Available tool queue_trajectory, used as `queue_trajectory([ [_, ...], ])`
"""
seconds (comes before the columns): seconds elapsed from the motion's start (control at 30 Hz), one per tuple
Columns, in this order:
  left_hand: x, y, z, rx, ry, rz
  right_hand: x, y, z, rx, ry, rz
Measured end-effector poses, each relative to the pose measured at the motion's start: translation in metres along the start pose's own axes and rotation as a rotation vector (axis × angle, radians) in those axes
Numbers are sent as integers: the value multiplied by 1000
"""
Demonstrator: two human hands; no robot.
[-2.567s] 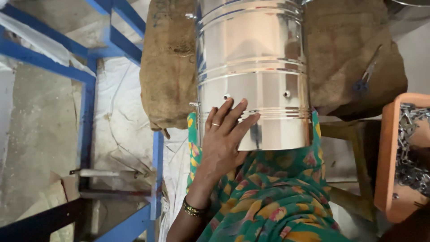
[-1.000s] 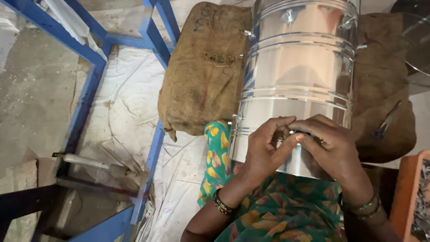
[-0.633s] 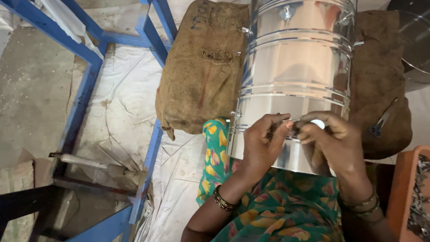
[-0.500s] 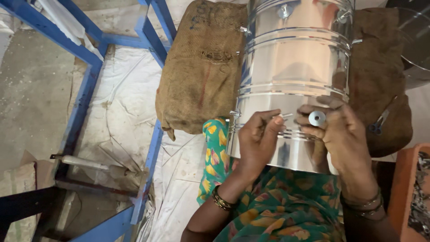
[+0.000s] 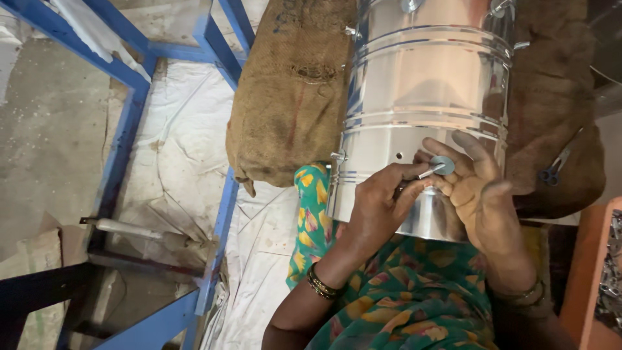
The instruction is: The person attaches small metal fasteners to a cylindrical stainless steel container. They pick fasteners from a nearby orange bin, insert them into pre-drilled holes on the container, and tighten them by hand. The container rests on burlap sacks on the floor.
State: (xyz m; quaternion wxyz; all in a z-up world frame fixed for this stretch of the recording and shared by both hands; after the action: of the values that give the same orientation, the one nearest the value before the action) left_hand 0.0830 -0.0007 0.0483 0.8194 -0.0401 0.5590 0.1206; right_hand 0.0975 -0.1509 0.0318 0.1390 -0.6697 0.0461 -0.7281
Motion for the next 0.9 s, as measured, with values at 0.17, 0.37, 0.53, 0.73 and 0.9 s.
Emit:
queue_trajectory([
  [0.17,-4,1,0,-8,8,-2,1,2,-4,43,4,84],
  [0.37,-7,0,1,2,-30,24,3,-5,-12,115,19,32],
  [0.53,-15,7,6,-45,-143,14,6,-13,-14,153,58,-114],
  [0.73,-26,8,3,-36,-289,56,10,-16,-14,127,180,-102],
  [0.9,-18,36,7,-173,-137,31,4,18,-3,-102,143,194],
])
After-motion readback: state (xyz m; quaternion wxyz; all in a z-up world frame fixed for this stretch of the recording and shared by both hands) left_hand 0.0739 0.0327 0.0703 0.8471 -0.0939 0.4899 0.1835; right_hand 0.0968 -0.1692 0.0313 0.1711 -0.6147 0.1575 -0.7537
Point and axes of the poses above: each hand's wrist, its own z-axis towards the middle knuckle, its own y-axis out of the back of the hand, x = y × z, the point moved 9 cm from there along z, towards the middle knuckle, and after that the axes turned 13 degrees about -x, right-handed, at the moved point
